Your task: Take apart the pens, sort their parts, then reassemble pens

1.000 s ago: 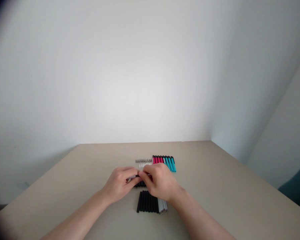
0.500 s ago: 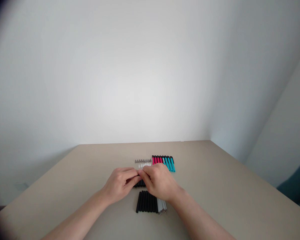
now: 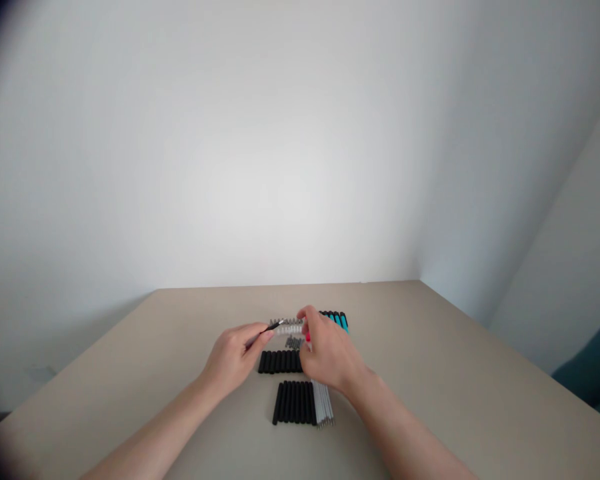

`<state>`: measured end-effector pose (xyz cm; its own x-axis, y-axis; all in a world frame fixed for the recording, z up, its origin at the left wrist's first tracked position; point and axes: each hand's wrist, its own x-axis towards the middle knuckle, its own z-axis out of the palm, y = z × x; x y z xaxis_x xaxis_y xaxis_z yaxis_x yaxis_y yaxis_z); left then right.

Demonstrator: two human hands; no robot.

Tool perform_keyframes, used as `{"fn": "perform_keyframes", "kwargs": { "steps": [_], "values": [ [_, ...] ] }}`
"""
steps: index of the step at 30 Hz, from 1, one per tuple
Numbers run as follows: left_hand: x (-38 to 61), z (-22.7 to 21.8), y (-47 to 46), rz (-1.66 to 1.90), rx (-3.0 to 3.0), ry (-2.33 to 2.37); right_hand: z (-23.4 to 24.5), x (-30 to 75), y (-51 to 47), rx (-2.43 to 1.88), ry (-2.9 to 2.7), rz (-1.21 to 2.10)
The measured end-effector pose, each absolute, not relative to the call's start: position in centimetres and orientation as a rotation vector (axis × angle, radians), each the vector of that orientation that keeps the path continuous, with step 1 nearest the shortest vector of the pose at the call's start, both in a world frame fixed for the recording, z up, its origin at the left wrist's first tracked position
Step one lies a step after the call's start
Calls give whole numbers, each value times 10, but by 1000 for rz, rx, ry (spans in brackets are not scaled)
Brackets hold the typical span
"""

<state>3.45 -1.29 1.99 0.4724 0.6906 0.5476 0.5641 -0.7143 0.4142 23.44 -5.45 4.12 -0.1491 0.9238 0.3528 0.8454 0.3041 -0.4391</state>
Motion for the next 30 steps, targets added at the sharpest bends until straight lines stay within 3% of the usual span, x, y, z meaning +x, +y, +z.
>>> {"fn": "perform_keyframes", "kwargs": {
  "steps": [12, 20, 30],
  "values": [
    [36, 19, -13, 1041, 2524, 1119, 32, 234, -59, -1597, -2264, 324],
    [36, 18, -13, 1024, 2525, 1151, 38, 232, -55, -1457, -2027, 197],
    [37, 21, -14, 1028, 2479, 1121, 46, 225, -60, -1170, -1935, 279]
  ]
}}
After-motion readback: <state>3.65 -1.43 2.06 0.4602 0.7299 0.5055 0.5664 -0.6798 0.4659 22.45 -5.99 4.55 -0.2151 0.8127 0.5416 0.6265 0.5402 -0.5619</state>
